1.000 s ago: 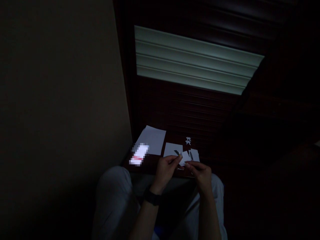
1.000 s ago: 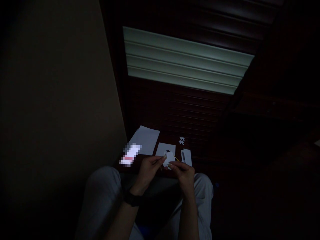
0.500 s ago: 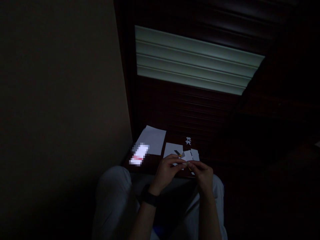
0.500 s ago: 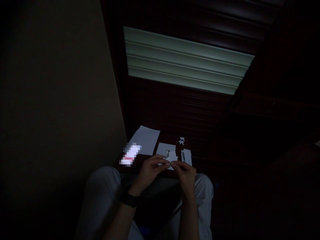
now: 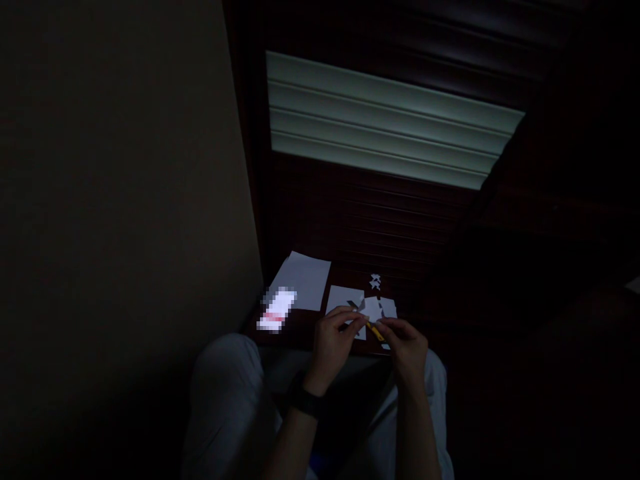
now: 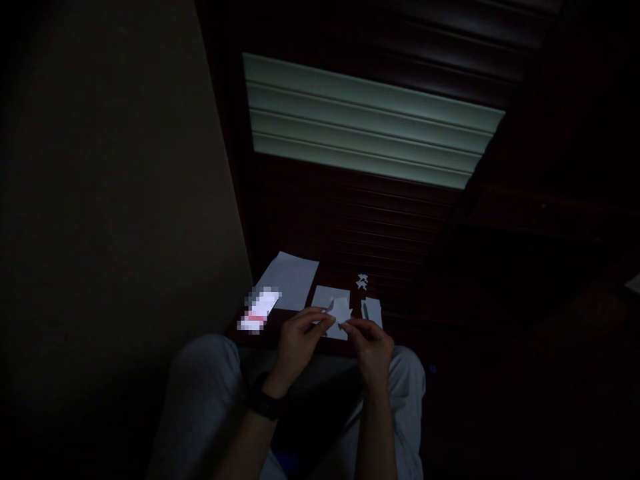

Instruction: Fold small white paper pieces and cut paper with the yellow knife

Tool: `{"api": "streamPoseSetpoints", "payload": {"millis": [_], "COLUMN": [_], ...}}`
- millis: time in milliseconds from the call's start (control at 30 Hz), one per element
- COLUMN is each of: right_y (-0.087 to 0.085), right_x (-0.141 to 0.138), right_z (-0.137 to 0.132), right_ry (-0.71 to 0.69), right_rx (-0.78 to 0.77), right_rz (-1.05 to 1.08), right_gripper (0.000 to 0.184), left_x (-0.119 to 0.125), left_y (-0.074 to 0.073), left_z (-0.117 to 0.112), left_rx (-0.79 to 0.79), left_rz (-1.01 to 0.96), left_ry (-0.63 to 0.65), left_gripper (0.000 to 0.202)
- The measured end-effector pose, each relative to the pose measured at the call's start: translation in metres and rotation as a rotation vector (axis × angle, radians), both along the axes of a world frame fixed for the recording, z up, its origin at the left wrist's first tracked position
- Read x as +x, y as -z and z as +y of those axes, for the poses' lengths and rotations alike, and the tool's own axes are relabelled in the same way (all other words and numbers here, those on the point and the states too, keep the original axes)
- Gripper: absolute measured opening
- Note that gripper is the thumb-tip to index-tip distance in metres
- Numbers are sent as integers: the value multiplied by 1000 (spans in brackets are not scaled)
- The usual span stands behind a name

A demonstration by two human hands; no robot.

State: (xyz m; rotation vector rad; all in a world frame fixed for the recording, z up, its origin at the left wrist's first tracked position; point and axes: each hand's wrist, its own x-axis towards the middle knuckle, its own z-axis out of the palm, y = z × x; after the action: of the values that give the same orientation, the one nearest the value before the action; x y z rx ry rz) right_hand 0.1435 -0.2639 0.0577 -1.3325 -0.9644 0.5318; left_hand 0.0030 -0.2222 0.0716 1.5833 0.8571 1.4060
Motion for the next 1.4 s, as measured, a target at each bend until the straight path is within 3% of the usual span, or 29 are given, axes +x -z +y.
{"api": "streamPoseSetpoints", "payload": {"millis": [200, 500, 833, 1100, 1400], "right_y": [1, 2, 5, 6, -3], "right_x": [3, -5, -12, -13, -24], "right_z": [0, 3, 9, 10, 11], "right_ry": [15, -22, 34, 68, 119], "right_rx": [-7, 55, 51, 53, 60], "right_rz": [-48, 40, 49, 16, 15], "right_gripper": [17, 17, 18, 22, 22], "left_x": [2, 11, 14, 14, 10], "left_y": [-4, 0, 7, 1, -1], "left_z": [-4, -7, -7, -7, 0], "left_rx": [44, 44, 23, -122, -170], "left_rz": [10, -28, -62, -208, -303], "left_ry": [-22, -123, -112, -15, 44], "left_gripper": [13, 11, 13, 49, 28]}}
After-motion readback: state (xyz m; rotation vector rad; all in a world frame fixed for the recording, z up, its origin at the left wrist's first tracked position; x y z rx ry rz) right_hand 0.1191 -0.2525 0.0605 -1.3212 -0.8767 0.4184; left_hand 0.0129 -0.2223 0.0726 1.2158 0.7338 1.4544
